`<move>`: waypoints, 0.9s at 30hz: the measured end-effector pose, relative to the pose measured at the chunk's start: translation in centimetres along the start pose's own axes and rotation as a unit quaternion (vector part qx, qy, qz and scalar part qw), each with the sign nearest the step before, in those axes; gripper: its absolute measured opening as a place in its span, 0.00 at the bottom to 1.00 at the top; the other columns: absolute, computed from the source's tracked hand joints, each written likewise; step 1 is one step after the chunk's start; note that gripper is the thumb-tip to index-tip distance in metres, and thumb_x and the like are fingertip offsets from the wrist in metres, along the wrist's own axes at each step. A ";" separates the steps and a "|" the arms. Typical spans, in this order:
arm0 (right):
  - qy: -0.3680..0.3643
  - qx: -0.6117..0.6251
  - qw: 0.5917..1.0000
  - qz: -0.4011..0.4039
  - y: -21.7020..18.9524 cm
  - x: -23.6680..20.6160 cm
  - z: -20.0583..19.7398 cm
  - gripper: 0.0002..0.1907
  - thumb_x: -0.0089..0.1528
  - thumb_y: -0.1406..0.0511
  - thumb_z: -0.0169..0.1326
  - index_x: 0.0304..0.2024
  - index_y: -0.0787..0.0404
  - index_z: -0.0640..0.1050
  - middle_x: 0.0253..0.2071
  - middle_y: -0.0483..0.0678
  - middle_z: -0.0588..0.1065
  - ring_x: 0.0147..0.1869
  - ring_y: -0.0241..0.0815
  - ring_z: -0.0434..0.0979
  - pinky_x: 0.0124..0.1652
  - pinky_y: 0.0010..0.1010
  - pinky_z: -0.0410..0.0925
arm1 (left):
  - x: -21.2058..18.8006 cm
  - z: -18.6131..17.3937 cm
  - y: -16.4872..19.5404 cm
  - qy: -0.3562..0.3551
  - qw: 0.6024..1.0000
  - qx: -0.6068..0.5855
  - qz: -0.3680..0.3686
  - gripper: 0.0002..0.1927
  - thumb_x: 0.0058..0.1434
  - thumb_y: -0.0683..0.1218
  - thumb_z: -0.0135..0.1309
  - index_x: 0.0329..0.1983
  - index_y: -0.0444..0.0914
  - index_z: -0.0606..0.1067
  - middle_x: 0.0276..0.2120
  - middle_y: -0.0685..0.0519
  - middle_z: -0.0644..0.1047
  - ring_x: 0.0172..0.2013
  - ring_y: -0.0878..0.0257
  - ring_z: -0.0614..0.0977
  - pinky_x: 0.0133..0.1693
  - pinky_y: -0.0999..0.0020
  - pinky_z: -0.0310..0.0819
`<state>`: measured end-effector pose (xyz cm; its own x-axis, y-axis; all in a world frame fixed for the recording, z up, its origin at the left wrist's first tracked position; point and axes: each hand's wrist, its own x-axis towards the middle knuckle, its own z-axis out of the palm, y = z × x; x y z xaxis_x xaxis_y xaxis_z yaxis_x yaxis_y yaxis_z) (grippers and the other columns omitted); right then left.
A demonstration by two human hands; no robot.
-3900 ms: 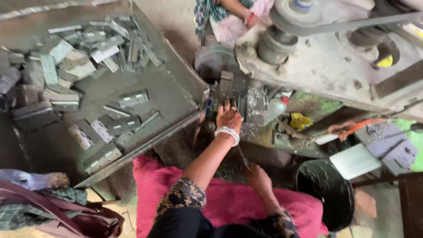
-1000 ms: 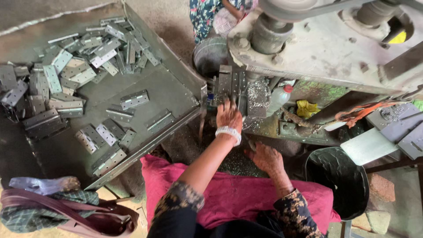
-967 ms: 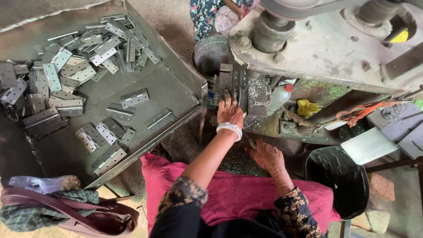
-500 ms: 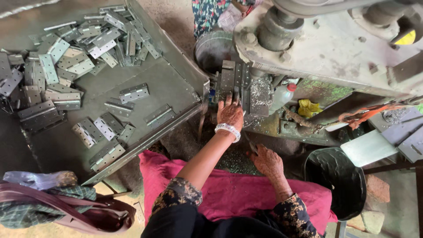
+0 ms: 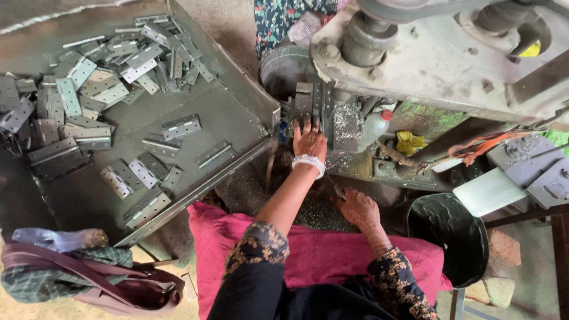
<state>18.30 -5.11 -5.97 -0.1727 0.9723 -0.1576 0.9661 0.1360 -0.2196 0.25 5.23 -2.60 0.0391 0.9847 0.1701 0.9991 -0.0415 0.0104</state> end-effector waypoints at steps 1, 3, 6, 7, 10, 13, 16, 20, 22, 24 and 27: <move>0.006 0.008 1.000 -0.007 -0.1 0.0 -0.3 0.29 0.61 0.42 0.52 0.48 0.59 0.75 0.46 0.57 0.80 0.53 0.60 0.80 0.50 0.52 0.71 | 0.0 -0.2 0.0 -0.008 1.000 -0.018 -0.014 0.19 0.72 0.49 0.44 0.62 0.42 0.76 0.71 0.53 0.66 0.73 0.55 0.60 0.71 0.42 0.40; 0.001 -0.021 1.000 0.009 -0.5 0.0 -0.8 0.30 0.62 0.42 0.52 0.50 0.58 0.75 0.46 0.57 0.80 0.54 0.59 0.80 0.52 0.50 0.71 | -0.3 -0.6 0.0 -0.017 0.998 -0.053 -0.020 0.19 0.72 0.50 0.44 0.62 0.42 0.77 0.71 0.53 0.66 0.73 0.56 0.59 0.72 0.43 0.39; -0.023 -0.007 0.999 0.032 -0.9 0.0 -1.3 0.30 0.62 0.42 0.52 0.51 0.57 0.75 0.47 0.56 0.81 0.56 0.58 0.80 0.54 0.50 0.71 | -1.0 -1.7 -0.3 -0.013 0.997 -0.072 0.002 0.21 0.70 0.53 0.44 0.60 0.41 0.76 0.72 0.52 0.63 0.72 0.55 0.59 0.71 0.43 0.38; -0.042 0.003 0.998 0.040 -0.9 0.0 -1.4 0.30 0.61 0.42 0.52 0.51 0.57 0.75 0.47 0.56 0.81 0.56 0.58 0.79 0.54 0.51 0.71 | -1.0 -2.1 -0.5 -0.002 0.998 -0.066 0.008 0.22 0.70 0.53 0.44 0.61 0.39 0.76 0.71 0.51 0.64 0.72 0.54 0.59 0.71 0.42 0.37; -0.013 0.010 1.000 0.022 -0.9 -0.2 -1.2 0.32 0.61 0.43 0.52 0.56 0.57 0.72 0.47 0.57 0.80 0.53 0.60 0.79 0.51 0.52 0.70 | -0.7 -3.3 -0.9 -0.060 0.993 -0.101 -0.010 0.23 0.71 0.54 0.43 0.63 0.40 0.74 0.72 0.53 0.64 0.73 0.54 0.58 0.71 0.42 0.36; -0.003 0.014 1.000 0.016 -0.7 -0.5 -0.9 0.27 0.62 0.44 0.52 0.49 0.57 0.75 0.45 0.56 0.81 0.53 0.58 0.80 0.51 0.51 0.71 | -0.8 -4.0 -1.0 -0.115 0.990 -0.079 -0.015 0.24 0.72 0.56 0.40 0.62 0.40 0.74 0.74 0.52 0.60 0.75 0.54 0.54 0.71 0.43 0.33; -0.008 0.012 1.000 0.006 -0.5 -0.7 -0.7 0.28 0.62 0.43 0.52 0.48 0.60 0.75 0.43 0.58 0.81 0.51 0.61 0.80 0.49 0.52 0.72 | -1.9 -4.0 -0.7 -0.019 0.999 -0.035 0.000 0.27 0.68 0.57 0.40 0.64 0.40 0.73 0.75 0.51 0.59 0.72 0.55 0.55 0.69 0.43 0.33; 0.005 0.006 1.000 -0.001 -0.8 -0.9 -0.7 0.28 0.62 0.43 0.52 0.46 0.60 0.75 0.40 0.59 0.81 0.48 0.61 0.81 0.47 0.52 0.72 | -2.8 -3.8 -0.7 -0.021 0.997 -0.072 0.018 0.24 0.73 0.54 0.39 0.63 0.39 0.74 0.74 0.52 0.61 0.73 0.55 0.57 0.73 0.43 0.35; 0.016 0.005 1.000 -0.006 -0.9 -1.0 -0.8 0.28 0.62 0.43 0.52 0.47 0.59 0.75 0.39 0.58 0.81 0.47 0.60 0.82 0.47 0.52 0.73 | -2.5 -3.7 -0.8 -0.108 0.993 -0.053 0.013 0.21 0.74 0.53 0.39 0.62 0.41 0.76 0.74 0.53 0.62 0.76 0.56 0.56 0.75 0.44 0.33; 0.027 0.003 1.000 0.000 -1.1 -1.0 -0.9 0.29 0.61 0.43 0.53 0.47 0.59 0.75 0.39 0.58 0.81 0.47 0.61 0.81 0.47 0.51 0.73 | -1.8 -3.5 -0.8 -0.125 0.991 -0.049 0.010 0.22 0.74 0.54 0.40 0.62 0.41 0.76 0.73 0.52 0.63 0.76 0.56 0.55 0.74 0.44 0.33; 0.019 0.003 1.000 0.005 -1.0 -1.0 -0.8 0.29 0.61 0.43 0.53 0.48 0.59 0.75 0.39 0.58 0.81 0.47 0.60 0.82 0.47 0.50 0.73 | -1.5 -2.6 -0.8 -0.021 0.999 -0.043 0.011 0.28 0.70 0.59 0.41 0.64 0.37 0.73 0.71 0.50 0.63 0.73 0.53 0.56 0.69 0.44 0.34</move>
<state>17.64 -6.10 -4.80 -0.1549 0.9802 -0.1233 0.9667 0.1246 -0.2235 -0.60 3.34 -0.27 0.0629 0.9895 0.1298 0.9930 -0.0751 0.0916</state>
